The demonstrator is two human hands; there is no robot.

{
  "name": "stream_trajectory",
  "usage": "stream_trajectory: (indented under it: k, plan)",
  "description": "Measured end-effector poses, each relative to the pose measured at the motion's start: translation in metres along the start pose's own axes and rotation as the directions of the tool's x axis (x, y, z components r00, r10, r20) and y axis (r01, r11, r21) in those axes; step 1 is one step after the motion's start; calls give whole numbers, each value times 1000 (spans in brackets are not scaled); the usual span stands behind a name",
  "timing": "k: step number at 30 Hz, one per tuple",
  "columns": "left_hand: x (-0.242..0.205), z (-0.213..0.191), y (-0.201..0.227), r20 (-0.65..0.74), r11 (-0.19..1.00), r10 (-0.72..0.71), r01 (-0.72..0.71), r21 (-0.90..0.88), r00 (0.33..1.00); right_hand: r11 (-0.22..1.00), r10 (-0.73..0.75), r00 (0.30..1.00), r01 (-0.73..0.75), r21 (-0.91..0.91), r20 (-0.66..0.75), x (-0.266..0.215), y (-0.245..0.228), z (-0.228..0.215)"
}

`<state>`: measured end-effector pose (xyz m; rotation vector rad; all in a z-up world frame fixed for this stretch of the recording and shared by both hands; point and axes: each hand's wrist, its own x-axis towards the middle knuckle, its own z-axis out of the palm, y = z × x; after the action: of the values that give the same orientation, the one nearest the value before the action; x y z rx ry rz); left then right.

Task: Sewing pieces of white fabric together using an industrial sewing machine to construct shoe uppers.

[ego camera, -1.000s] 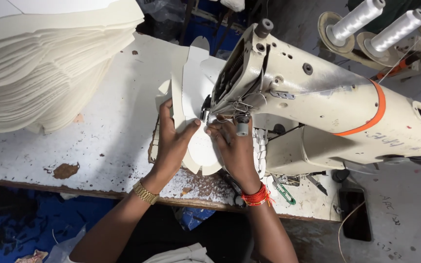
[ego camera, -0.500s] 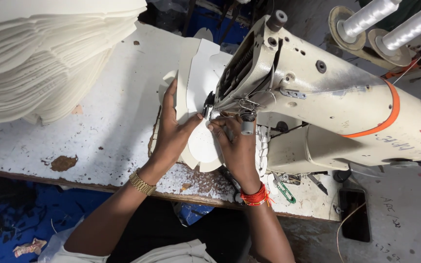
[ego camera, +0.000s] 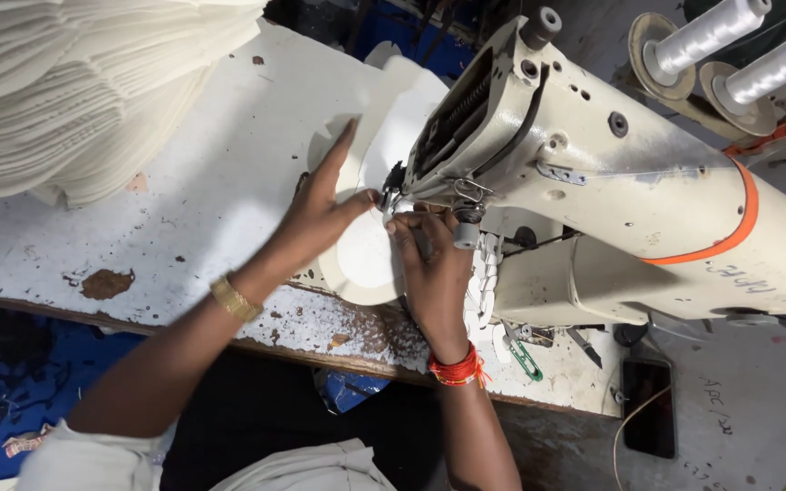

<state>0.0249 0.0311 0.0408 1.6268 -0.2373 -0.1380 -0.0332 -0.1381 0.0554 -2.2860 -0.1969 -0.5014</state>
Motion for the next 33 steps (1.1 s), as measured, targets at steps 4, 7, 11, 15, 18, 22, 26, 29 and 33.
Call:
stream_trajectory:
  k: [4,7,11,15,18,22,26,29,33]
  plan:
    - [31,-15,4,174,996,-47,32,87,984,998,46,999,-47,35,6,-3,1,6]
    - [63,-21,2,364,983,-95,29,183,926,991,103,995,-102,-84,12,-7,-4,9]
    - [104,-18,-4,551,919,-294,72,388,781,984,-46,993,26,-177,-107,-12,-16,15]
    - [152,-12,-37,660,875,-292,-85,476,692,978,-14,990,-15,-208,-138,-7,-27,15]
    - [151,-11,-46,647,936,-184,-69,346,740,993,71,989,-82,-82,-130,-10,-16,19]
    - [87,-33,-29,335,989,-131,148,-27,933,997,71,994,-72,-12,-85,-8,-18,8]
    - [0,-16,-53,-292,800,-179,-34,-599,940,996,-56,998,57,-75,12,-4,-8,-1]
    - [-43,23,-65,-267,832,-246,62,-551,932,999,-26,997,24,34,67,1,-5,-3]
    - [-60,55,-39,-267,778,-9,-161,-607,964,965,244,952,-258,53,185,1,-21,-12]
